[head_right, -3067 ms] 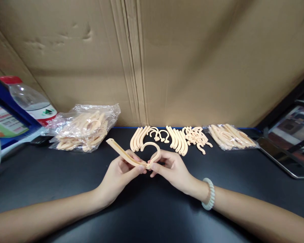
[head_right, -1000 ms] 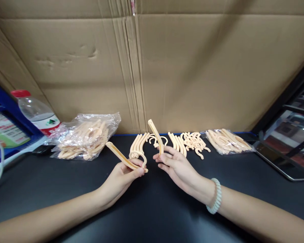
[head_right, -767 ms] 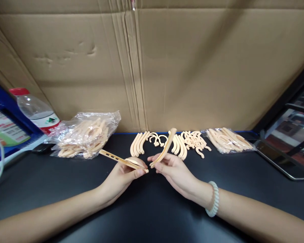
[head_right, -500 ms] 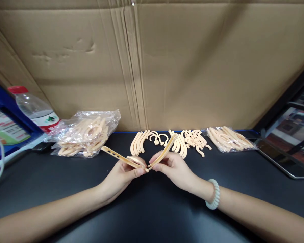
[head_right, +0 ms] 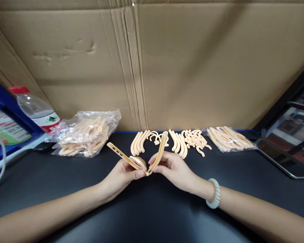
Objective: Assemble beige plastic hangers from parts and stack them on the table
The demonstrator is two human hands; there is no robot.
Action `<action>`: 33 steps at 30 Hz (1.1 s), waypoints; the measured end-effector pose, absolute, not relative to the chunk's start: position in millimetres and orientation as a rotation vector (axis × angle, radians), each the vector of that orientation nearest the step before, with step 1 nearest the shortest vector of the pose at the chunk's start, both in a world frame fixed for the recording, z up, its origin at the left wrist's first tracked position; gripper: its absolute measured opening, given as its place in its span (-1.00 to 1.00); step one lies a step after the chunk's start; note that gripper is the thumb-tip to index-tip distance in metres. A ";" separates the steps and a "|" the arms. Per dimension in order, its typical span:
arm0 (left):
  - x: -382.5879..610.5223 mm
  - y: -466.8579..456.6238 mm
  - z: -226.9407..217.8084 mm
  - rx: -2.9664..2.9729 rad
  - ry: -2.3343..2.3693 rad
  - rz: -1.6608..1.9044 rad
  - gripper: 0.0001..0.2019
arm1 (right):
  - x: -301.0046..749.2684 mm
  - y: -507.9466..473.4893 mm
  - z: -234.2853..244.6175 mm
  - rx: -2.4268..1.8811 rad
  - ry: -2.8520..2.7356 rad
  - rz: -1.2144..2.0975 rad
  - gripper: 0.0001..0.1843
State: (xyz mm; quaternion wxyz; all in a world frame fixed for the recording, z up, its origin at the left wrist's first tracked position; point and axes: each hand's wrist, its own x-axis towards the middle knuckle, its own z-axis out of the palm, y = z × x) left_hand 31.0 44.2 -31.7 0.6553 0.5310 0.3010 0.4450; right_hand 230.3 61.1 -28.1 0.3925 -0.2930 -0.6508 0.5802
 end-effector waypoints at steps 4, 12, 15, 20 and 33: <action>32.6 41.0 -31.4 1.211 0.702 1.020 -0.91 | 228.4 57.5 -26.6 -0.761 -1.684 1.457 -0.94; 39.2 32.0 -34.3 1.119 0.804 1.202 -0.91 | 224.1 50.4 -30.4 -0.791 -1.690 1.242 -0.94; 40.2 31.6 -34.5 1.097 0.818 1.238 -0.89 | 221.9 48.0 -33.1 -0.778 -1.657 1.215 -0.90; 41.0 32.0 -35.2 1.050 0.917 1.256 -0.81 | 217.0 44.3 -35.6 -0.795 -1.584 1.198 -0.88; 22.2 35.6 -27.9 1.029 1.016 1.182 -0.71 | 243.4 57.3 -31.9 -0.861 -1.207 1.472 -0.70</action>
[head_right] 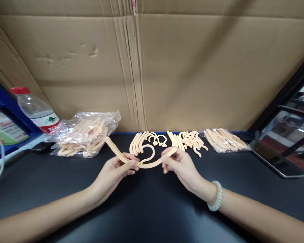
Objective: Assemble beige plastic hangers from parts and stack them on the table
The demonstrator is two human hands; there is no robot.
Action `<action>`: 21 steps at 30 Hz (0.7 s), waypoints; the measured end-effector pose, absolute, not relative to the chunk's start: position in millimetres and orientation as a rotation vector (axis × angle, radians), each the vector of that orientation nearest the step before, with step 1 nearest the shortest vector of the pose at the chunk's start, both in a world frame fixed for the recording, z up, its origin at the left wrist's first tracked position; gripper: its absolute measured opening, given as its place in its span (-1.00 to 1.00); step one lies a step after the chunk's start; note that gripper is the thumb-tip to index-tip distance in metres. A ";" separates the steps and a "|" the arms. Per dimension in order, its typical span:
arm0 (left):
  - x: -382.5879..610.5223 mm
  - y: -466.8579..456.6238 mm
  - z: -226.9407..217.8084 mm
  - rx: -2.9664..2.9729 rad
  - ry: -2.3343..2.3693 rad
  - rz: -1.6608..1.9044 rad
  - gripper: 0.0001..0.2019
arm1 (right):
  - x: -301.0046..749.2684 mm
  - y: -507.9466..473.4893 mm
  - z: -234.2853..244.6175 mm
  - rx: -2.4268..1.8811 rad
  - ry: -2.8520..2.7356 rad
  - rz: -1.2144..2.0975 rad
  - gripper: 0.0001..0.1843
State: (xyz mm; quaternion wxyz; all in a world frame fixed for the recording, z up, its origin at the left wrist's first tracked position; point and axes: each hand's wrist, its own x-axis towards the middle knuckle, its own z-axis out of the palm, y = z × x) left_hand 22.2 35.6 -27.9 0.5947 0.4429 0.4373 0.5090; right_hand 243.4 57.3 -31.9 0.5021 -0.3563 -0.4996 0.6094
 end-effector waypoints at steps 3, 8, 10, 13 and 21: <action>8.0 38.4 -23.1 0.979 1.069 1.171 -0.67 | 268.2 58.3 -33.5 -0.929 -1.197 1.423 -0.72; -13.3 39.1 -22.3 1.148 1.138 1.076 -0.70 | 298.9 56.3 -39.3 -1.027 -1.263 1.284 -0.69; -20.4 39.7 -23.6 1.334 1.185 1.025 -0.74 | 303.7 57.0 -38.8 -1.048 -1.317 1.216 -0.66; -27.8 41.4 -24.7 1.765 1.230 0.928 -0.82 | 307.2 59.5 -37.4 -1.101 -1.451 1.099 -0.62; -29.6 43.0 -26.6 2.469 1.031 0.804 -0.91 | 321.8 64.1 -45.0 -1.265 -1.933 0.682 -0.68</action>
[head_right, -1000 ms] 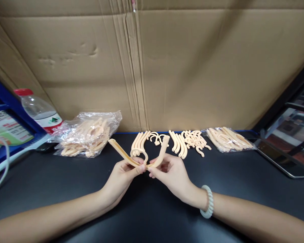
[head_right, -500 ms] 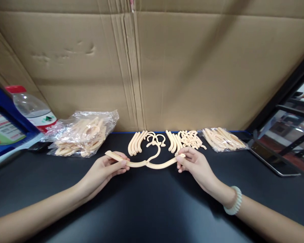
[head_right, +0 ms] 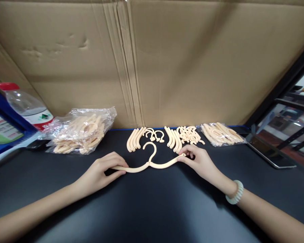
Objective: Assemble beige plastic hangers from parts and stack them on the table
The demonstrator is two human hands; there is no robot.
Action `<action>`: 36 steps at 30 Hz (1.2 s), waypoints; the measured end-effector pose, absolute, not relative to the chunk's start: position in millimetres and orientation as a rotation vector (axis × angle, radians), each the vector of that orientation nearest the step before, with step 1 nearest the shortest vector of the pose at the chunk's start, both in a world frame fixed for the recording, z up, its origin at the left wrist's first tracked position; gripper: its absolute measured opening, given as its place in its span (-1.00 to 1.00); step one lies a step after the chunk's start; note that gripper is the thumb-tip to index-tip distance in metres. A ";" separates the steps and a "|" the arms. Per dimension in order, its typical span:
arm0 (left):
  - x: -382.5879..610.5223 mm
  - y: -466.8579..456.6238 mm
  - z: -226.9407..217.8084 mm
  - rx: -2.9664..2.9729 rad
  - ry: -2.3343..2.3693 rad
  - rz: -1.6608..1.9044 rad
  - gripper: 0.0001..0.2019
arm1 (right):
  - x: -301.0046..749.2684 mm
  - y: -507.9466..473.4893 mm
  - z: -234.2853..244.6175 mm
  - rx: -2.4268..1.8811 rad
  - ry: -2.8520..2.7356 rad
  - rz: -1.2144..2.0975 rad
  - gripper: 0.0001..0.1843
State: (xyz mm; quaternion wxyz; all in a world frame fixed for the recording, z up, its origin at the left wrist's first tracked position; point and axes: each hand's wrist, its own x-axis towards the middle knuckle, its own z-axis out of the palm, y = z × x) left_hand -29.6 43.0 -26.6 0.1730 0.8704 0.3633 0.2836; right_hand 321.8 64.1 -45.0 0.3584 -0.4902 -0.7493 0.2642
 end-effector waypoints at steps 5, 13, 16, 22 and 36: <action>-28.5 40.2 -29.0 2.551 1.088 0.786 -0.87 | 323.3 67.6 -48.7 -1.214 -2.132 0.465 -0.73; -28.2 41.3 -34.5 2.669 1.152 0.786 -0.83 | 320.8 64.9 -48.8 -1.219 -2.151 0.303 -0.74; -28.3 40.4 -35.0 2.671 1.165 0.793 -0.78 | 320.7 64.3 -48.2 -1.229 -2.145 0.282 -0.73; -27.7 40.4 -34.5 2.654 1.195 0.831 -0.75 | 319.5 62.8 -45.5 -1.260 -2.132 0.271 -0.72; -28.9 42.7 -32.5 2.511 1.331 0.912 -0.79 | 319.8 62.8 -44.1 -1.263 -2.087 0.338 -0.80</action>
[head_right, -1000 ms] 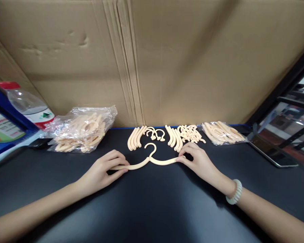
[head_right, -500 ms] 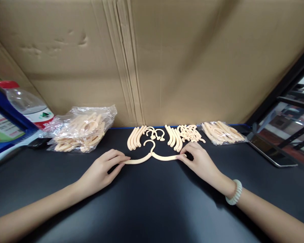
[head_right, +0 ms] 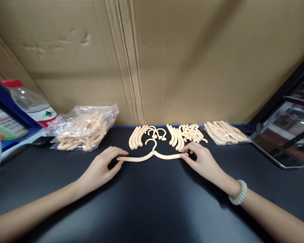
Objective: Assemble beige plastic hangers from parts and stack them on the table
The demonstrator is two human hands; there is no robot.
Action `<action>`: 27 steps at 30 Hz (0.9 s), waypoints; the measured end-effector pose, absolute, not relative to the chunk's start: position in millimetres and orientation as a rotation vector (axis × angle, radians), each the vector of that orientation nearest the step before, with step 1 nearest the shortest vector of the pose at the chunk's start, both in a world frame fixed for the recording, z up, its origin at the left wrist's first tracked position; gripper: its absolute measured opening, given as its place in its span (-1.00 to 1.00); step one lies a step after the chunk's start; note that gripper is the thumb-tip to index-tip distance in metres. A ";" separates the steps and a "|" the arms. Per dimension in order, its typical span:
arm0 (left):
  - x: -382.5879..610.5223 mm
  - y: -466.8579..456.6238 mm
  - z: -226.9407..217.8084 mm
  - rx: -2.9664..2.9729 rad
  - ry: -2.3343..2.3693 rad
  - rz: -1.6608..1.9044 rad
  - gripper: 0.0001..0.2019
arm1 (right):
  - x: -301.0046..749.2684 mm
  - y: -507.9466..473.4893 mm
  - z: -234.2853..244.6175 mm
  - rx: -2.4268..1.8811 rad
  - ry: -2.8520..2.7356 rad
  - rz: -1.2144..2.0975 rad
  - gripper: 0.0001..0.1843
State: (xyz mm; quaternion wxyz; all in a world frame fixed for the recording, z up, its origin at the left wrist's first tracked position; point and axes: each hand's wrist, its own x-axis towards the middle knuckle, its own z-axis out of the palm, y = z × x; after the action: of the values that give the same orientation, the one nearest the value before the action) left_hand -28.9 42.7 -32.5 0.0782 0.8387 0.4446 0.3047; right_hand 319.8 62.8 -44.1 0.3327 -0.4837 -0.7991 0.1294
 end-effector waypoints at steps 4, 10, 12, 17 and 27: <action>-30.2 43.3 -32.6 2.507 1.359 0.905 -0.81 | 324.2 64.4 -41.9 -1.236 -2.115 0.355 -0.79; -34.6 46.0 -34.3 2.485 1.418 0.883 -0.83 | 335.8 69.8 -38.1 -1.226 -2.209 0.326 -0.84; -35.3 46.7 -34.3 2.474 1.433 0.883 -0.84 | 337.4 70.7 -37.1 -1.223 -2.235 0.314 -0.85; -36.0 48.1 -35.3 2.453 1.431 0.893 -0.85 | 335.4 69.6 -36.5 -1.172 -2.262 0.261 -0.88; -36.4 49.2 -37.4 2.426 1.448 0.917 -0.87 | 334.3 69.0 -39.1 -1.247 -2.247 0.267 -0.87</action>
State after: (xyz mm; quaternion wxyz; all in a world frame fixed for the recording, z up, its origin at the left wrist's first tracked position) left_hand -36.4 49.2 -37.4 0.0856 0.8138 0.4856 0.3076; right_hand 334.3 69.0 -39.1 0.2753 -0.4639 -0.8362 0.0993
